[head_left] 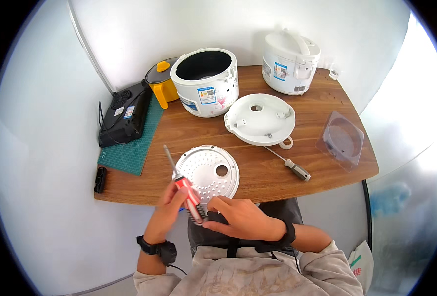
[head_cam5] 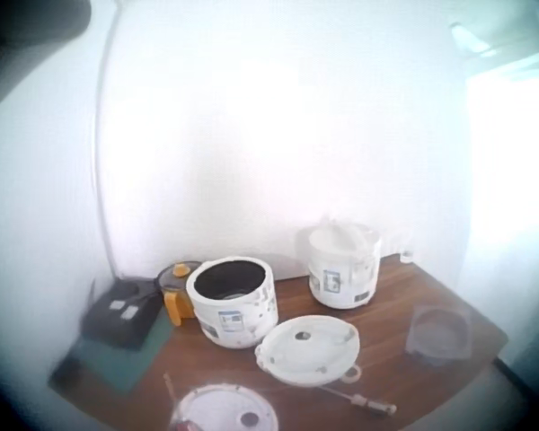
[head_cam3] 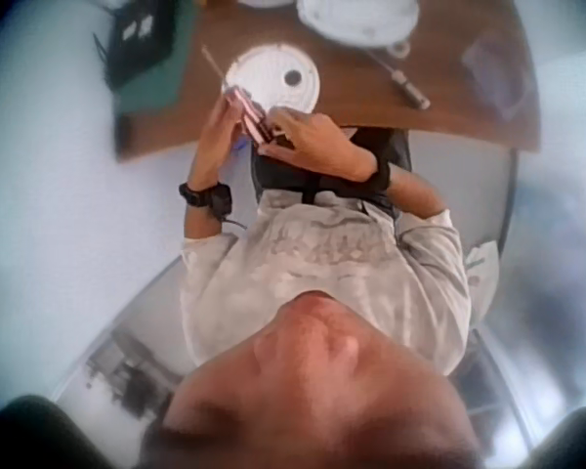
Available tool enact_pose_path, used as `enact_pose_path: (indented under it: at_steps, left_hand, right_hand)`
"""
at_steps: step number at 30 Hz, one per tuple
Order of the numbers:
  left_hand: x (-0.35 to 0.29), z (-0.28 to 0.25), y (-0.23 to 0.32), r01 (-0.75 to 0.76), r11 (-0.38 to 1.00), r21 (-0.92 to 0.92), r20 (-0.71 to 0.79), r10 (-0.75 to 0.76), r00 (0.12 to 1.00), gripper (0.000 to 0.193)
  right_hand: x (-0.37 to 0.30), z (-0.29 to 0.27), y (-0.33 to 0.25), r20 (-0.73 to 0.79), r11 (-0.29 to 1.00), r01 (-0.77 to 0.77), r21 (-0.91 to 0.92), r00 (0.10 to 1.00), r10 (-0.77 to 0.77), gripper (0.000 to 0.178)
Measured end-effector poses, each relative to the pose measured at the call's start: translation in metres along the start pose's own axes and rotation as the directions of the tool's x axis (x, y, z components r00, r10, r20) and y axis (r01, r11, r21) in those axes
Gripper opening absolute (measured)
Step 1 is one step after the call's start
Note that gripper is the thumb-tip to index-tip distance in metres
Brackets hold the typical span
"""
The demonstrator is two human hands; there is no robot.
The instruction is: The person uses a screwdriver to remove screws from a white plastic lid and then reattaches small plastic components to the lid. They handle the lid, screws, and small plastic parts on a wooden table.
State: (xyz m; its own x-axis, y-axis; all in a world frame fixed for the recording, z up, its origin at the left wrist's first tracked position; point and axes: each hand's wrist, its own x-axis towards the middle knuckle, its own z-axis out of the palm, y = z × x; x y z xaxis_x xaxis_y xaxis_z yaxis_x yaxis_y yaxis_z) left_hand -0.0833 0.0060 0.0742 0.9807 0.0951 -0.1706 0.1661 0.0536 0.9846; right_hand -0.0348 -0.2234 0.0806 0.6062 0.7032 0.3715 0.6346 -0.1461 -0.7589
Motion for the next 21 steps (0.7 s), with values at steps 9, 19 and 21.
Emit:
enact_pose_path:
  at_steps: [9, 19, 21]
  left_hand:
    - [-0.005, -0.131, -0.003, 0.335, 0.479, 0.811, -0.450, 0.145, 0.881, 0.032]
    - [0.018, -0.206, -0.022, 0.435, 0.036, 0.900, -0.409, 0.418, 0.811, 0.037]
    - [0.028, -0.211, -0.023, 0.440, 0.024, 0.898, -0.409, 0.416, 0.812, 0.038]
  right_hand:
    - [-0.051, -0.058, 0.040, -0.128, 0.956, -0.229, -0.183, 0.970, 0.208, 0.016]
    - [-0.095, -0.089, 0.056, -0.474, 0.835, -0.503, -0.225, 0.805, 0.357, 0.010]
    - [-0.100, -0.092, 0.058, -0.511, 0.807, -0.548, -0.221, 0.770, 0.383, 0.009]
